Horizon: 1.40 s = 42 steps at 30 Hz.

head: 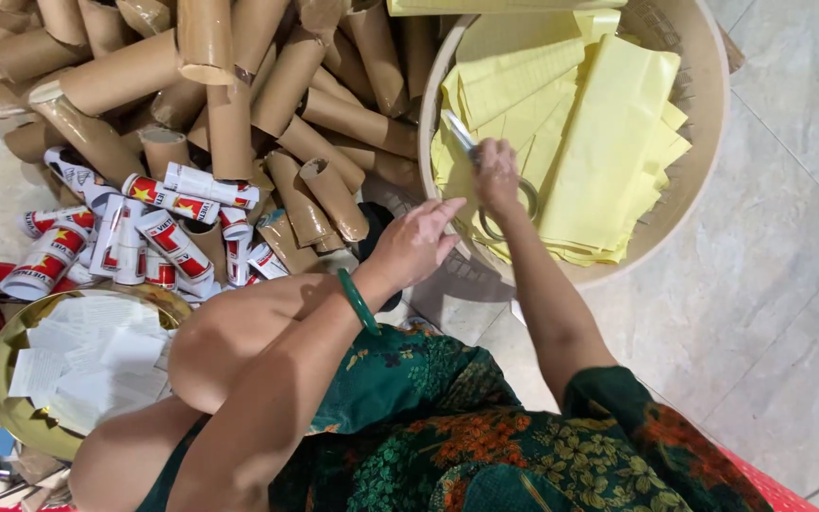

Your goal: The person sits on the floor among baskets of cardboard tubes and yellow paper sheets. They pick up a tube, fold a yellow paper sheet around it, press the paper to shape it, and use a tape dispenser to tape the wrapped tube, handling one tube at a time.

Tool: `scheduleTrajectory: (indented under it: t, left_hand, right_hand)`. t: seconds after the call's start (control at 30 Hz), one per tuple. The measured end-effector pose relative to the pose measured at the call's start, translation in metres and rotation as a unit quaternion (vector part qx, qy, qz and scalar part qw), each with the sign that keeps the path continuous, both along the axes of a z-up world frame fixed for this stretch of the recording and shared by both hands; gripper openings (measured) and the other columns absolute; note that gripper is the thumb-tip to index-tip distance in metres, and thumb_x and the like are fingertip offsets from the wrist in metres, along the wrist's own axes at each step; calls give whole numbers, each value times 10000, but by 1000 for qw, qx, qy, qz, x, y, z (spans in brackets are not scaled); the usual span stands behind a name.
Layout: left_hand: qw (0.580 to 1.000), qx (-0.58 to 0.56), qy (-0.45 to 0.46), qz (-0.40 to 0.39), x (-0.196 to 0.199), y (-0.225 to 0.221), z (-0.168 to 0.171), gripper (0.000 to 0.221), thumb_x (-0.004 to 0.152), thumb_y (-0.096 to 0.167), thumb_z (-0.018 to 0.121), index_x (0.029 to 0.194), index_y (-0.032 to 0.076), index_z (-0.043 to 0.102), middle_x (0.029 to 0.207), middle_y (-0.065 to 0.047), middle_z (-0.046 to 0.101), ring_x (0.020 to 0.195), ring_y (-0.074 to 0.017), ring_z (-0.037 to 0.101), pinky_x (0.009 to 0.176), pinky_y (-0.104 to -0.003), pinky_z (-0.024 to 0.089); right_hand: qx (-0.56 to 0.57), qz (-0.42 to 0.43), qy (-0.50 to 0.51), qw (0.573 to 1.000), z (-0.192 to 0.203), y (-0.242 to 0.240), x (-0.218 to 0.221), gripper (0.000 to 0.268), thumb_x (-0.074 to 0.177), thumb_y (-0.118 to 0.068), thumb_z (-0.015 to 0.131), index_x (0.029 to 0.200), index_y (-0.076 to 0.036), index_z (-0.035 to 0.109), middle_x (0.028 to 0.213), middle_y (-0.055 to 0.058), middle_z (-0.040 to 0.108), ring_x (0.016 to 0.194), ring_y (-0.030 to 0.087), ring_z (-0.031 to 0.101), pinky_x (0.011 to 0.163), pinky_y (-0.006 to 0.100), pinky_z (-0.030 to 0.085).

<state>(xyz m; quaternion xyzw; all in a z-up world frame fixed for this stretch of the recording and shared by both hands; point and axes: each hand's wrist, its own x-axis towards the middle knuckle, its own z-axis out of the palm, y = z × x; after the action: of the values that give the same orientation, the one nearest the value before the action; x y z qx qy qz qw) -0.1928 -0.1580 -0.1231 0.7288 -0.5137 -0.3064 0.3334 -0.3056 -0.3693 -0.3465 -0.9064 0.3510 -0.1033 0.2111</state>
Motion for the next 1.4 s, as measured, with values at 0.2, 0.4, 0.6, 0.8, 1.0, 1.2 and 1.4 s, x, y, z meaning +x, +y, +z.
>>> scheduleTrajectory:
  t: [0.2, 0.4, 0.6, 0.8, 1.0, 1.2, 1.4]
  left_hand:
    - [999, 31, 11, 40, 13, -4, -3, 458, 904, 191, 705, 1324, 41, 603, 1258, -185, 654, 1142, -381, 635, 966, -449, 519]
    - [999, 23, 6, 21, 4, -8, -3, 437, 911, 191, 710, 1309, 35, 617, 1205, -186, 658, 1110, -381, 641, 949, -452, 522]
    - [1000, -5, -7, 21, 2, -12, -3, 442, 889, 184, 720, 1292, 27, 626, 1218, -190, 666, 1097, -393, 646, 944, -449, 530]
    - [1000, 13, 3, 26, 5, -13, -1, 447, 899, 189, 708, 1305, 24, 620, 1243, -190, 656, 1109, -383, 646, 949, -446, 528]
    - [999, 46, 5, 23, 6, -15, 3, 438, 924, 209, 690, 1325, 51, 609, 1253, -183, 653, 1130, -375, 639, 956, -449, 525]
    - [999, 32, -11, 31, 7, -19, -19, 481, 945, 236, 689, 1367, 35, 575, 1311, -194, 620, 1208, -357, 607, 1049, -443, 492]
    - [991, -35, -15, 130, 31, -32, -8, 793, 831, 364, 825, 1402, -36, 449, 1330, -264, 555, 1258, -380, 537, 1097, -455, 416]
  right_hand:
    - [136, -87, -22, 987, 27, -50, -38, 424, 850, 7, 766, 1199, -33, 528, 1105, 148, 611, 980, 266, 616, 857, 394, 562]
    - [-158, -64, -15, 985, 95, -51, -15, 672, 719, -78, 924, 1289, -123, 570, 1384, 198, 531, 1221, 357, 546, 992, 417, 545]
    - [-60, 109, 189, 974, 75, -46, 14, 1256, 401, -174, 998, 1496, -135, 385, 1350, 156, 503, 1263, 368, 494, 980, 478, 473]
    - [-51, 119, 333, 934, 33, -68, 14, 835, 656, -321, 953, 1353, -118, 540, 1265, 133, 587, 1217, 356, 545, 935, 459, 518]
    - [-47, 192, 220, 955, 23, -85, -15, 306, 702, -302, 879, 972, -182, 804, 1048, 36, 707, 1058, 286, 625, 925, 403, 533]
    - [38, 147, 87, 985, 112, -76, 1, 159, 858, -331, 823, 913, -183, 810, 934, 41, 697, 950, 273, 611, 855, 399, 563]
    - [-40, 218, -17, 975, 201, -62, 50, 200, 847, -289, 859, 897, -108, 788, 920, 52, 693, 963, 246, 630, 896, 418, 540]
